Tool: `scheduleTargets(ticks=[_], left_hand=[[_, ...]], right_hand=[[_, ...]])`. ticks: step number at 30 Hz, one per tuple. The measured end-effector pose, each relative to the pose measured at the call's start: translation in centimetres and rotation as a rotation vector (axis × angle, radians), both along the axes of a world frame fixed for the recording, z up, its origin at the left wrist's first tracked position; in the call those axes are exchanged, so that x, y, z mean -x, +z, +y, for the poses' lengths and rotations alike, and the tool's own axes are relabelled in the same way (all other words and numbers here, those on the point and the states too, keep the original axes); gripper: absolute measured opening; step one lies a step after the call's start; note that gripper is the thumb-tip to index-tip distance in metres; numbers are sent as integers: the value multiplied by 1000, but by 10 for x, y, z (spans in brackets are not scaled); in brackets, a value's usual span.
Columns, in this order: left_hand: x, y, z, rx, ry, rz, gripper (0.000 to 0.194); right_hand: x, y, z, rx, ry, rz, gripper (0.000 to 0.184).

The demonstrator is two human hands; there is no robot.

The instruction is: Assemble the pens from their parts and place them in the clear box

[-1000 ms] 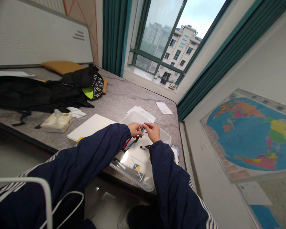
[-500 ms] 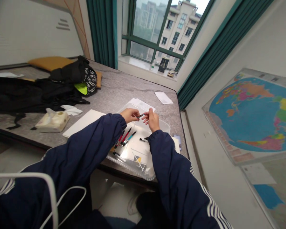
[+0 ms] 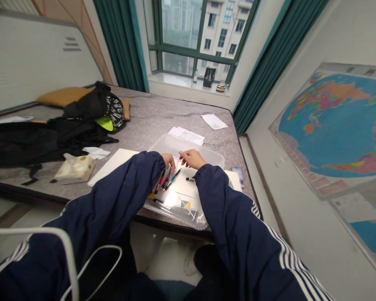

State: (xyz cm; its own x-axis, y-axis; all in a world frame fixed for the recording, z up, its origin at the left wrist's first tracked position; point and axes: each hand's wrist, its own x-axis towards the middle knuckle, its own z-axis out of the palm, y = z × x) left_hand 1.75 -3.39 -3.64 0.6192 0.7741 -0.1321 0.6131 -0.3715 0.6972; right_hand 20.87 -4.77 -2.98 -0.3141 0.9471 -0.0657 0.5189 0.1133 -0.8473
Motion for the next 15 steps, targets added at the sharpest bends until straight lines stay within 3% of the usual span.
scheduleTargets(ticks=[4,5,9,15], left_hand=[[-9,12,13,240,-77,305,21],[-11,16,16,228,-52,383,22],[-10,23,17,-26,102,236,22],[-5,19,7,-186,113,80,22]], right_hand=[[0,0,-2,21,21,-52,41],[0,1,-2,35,16,-67,39],[0,0,-4,97,3,-151,34],[1,-1,-10,279,74,-362,31]])
